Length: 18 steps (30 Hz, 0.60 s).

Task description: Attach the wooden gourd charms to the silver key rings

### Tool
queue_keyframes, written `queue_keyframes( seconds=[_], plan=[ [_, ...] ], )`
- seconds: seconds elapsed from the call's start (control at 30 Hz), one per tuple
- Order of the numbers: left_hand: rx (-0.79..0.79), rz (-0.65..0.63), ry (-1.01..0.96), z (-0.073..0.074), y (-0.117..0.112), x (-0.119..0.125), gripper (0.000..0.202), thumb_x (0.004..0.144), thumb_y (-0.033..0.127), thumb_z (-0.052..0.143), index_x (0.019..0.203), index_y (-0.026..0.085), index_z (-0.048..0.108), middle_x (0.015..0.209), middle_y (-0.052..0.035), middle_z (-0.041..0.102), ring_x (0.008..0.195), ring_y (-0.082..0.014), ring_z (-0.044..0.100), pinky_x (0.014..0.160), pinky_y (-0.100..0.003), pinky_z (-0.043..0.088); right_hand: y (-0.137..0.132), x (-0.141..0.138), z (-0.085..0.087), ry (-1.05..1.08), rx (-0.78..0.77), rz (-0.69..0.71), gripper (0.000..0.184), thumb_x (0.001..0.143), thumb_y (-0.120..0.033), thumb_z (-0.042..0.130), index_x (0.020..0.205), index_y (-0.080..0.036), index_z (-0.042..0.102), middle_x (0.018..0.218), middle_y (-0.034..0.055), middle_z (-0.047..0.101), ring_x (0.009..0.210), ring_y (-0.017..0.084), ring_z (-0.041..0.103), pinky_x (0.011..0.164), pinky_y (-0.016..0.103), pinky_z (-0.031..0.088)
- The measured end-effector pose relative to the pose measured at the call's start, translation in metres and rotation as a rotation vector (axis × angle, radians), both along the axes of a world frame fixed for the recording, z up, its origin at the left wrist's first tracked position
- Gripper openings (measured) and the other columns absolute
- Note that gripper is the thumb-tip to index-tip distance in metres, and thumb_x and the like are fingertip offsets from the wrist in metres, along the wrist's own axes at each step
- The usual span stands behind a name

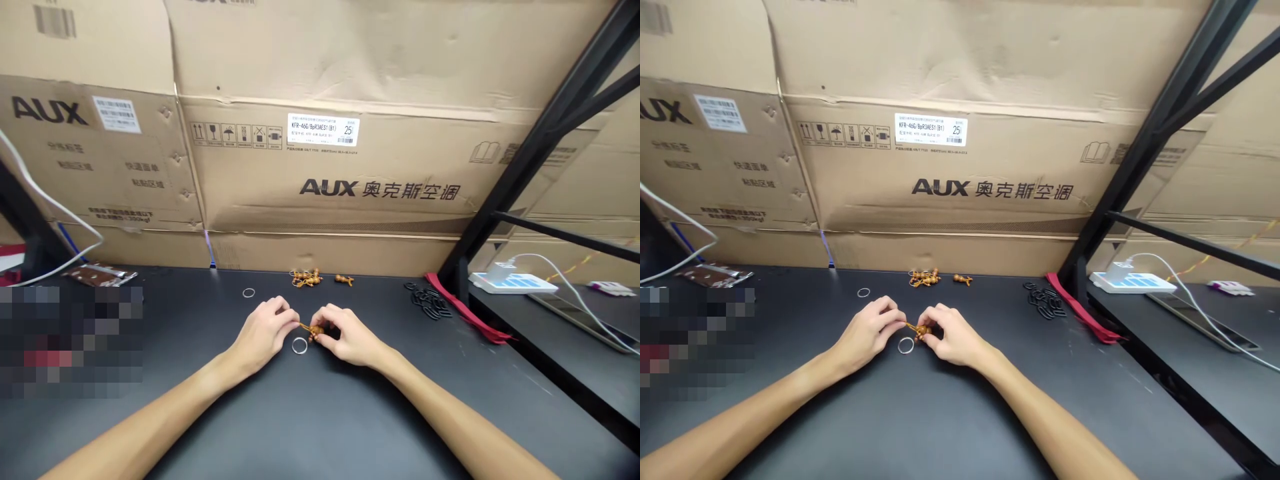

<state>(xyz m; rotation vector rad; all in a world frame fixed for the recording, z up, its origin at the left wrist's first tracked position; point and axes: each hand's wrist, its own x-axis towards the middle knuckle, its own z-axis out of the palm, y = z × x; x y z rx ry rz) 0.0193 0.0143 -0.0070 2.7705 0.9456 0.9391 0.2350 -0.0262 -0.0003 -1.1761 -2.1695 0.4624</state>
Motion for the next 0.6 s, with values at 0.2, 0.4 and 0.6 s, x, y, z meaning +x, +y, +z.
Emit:
queue_keyframes(
  seconds=[0.2, 0.4, 0.6],
  plan=[
    [-0.111, -0.011, -0.021, 0.002, -0.001, 0.000, 0.012, 0.093, 0.024, 0.046, 0.093, 0.021, 0.058, 0.091, -0.0023, 0.057, 0.079, -0.0157, 0.054, 0.074, -0.029, 0.044, 0.002, 0.004, -0.005, -0.014, 0.002, -0.010, 0.015, 0.077, -0.010, 0.057, 0.088, -0.021, 0.056, 0.081, 0.0008, 0.058, 0.072, 0.014, 0.054, 0.068, 0.027, 0.045],
    [-0.221, -0.043, 0.012, 0.007, -0.006, -0.006, 0.012, 0.086, 0.031, 0.057, 0.085, 0.020, 0.058, 0.080, -0.0007, 0.058, 0.073, -0.0161, 0.055, 0.068, -0.028, 0.044, 0.005, 0.008, -0.010, -0.030, 0.039, -0.034, 0.017, 0.076, -0.009, 0.055, 0.088, -0.020, 0.056, 0.082, 0.0013, 0.057, 0.072, 0.014, 0.054, 0.067, 0.026, 0.044],
    [-0.235, -0.208, 0.098, 0.006, -0.009, -0.006, 0.015, 0.091, 0.027, 0.050, 0.087, 0.021, 0.063, 0.086, -0.0031, 0.060, 0.080, -0.0165, 0.056, 0.074, -0.028, 0.045, 0.005, 0.006, -0.009, -0.047, 0.062, 0.009, 0.023, 0.075, -0.007, 0.054, 0.094, -0.021, 0.058, 0.084, 0.0025, 0.060, 0.077, 0.016, 0.055, 0.072, 0.029, 0.045]
  ],
)
